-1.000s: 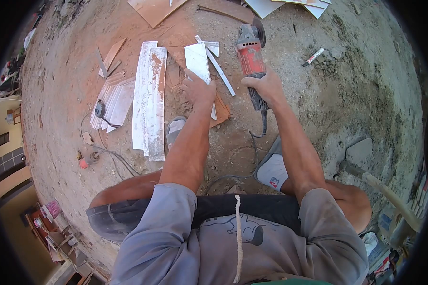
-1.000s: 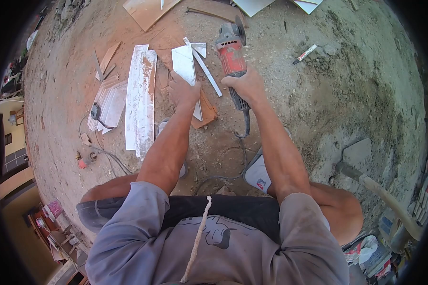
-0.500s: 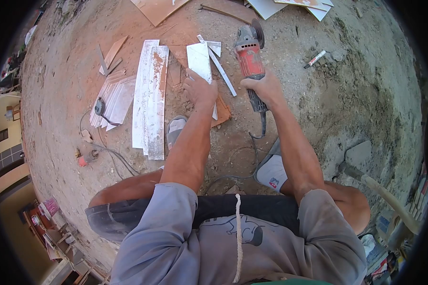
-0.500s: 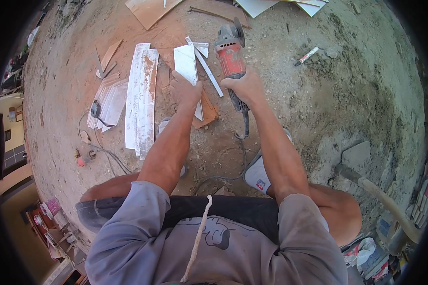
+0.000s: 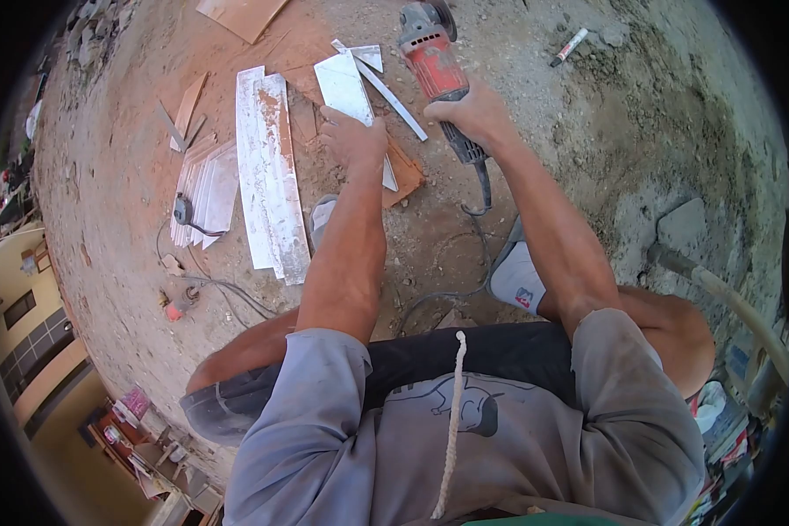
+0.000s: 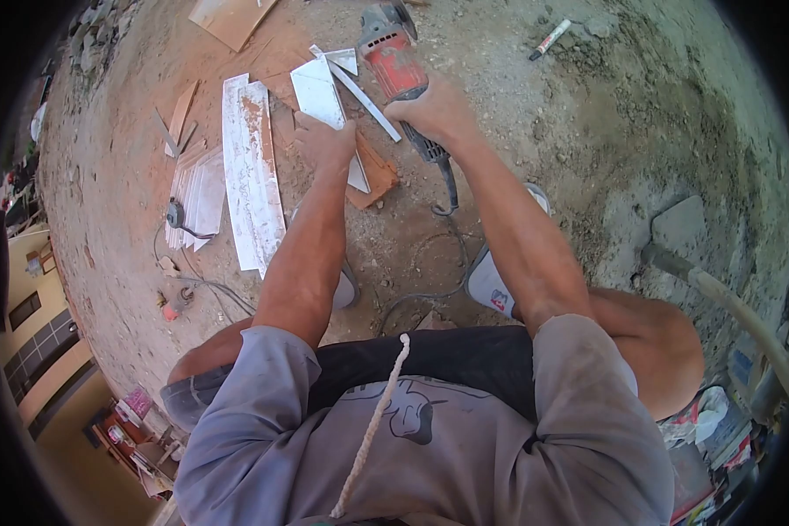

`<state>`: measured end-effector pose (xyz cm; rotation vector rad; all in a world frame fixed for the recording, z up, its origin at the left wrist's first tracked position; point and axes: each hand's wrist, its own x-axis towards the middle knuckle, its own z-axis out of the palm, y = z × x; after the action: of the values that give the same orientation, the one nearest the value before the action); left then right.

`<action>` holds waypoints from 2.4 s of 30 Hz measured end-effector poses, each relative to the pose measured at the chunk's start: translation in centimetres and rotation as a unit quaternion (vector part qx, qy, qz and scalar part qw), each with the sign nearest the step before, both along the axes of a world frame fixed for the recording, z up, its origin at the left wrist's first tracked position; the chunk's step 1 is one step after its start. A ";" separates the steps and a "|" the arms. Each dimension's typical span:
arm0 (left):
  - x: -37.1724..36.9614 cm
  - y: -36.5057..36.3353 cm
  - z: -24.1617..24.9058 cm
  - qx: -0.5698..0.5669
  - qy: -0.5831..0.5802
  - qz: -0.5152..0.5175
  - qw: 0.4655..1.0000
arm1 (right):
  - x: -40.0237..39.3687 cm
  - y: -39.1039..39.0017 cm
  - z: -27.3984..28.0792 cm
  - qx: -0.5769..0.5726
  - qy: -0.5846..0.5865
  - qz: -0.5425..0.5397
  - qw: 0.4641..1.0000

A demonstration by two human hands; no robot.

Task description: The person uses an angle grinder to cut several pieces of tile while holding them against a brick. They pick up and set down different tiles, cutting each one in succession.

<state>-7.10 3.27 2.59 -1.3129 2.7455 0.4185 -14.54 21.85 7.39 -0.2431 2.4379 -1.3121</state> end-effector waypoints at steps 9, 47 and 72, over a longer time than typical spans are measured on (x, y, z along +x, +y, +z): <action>-0.2 -0.2 -0.5 0.000 0.001 0.009 1.000 | -0.2 0.1 -0.2 -0.009 -0.049 0.002 0.999; -0.1 0.4 -1.3 -0.014 0.046 0.059 0.997 | -2.6 -7.2 -1.3 0.022 -0.048 0.168 0.984; 3.9 -6.6 -5.3 0.167 0.232 0.060 0.956 | -2.5 -4.5 -0.7 0.036 -0.038 0.164 0.985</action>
<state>-3.22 -3.36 -2.68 -1.4370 2.7563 1.2876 -17.02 17.38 6.65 -0.5403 2.2567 -1.0671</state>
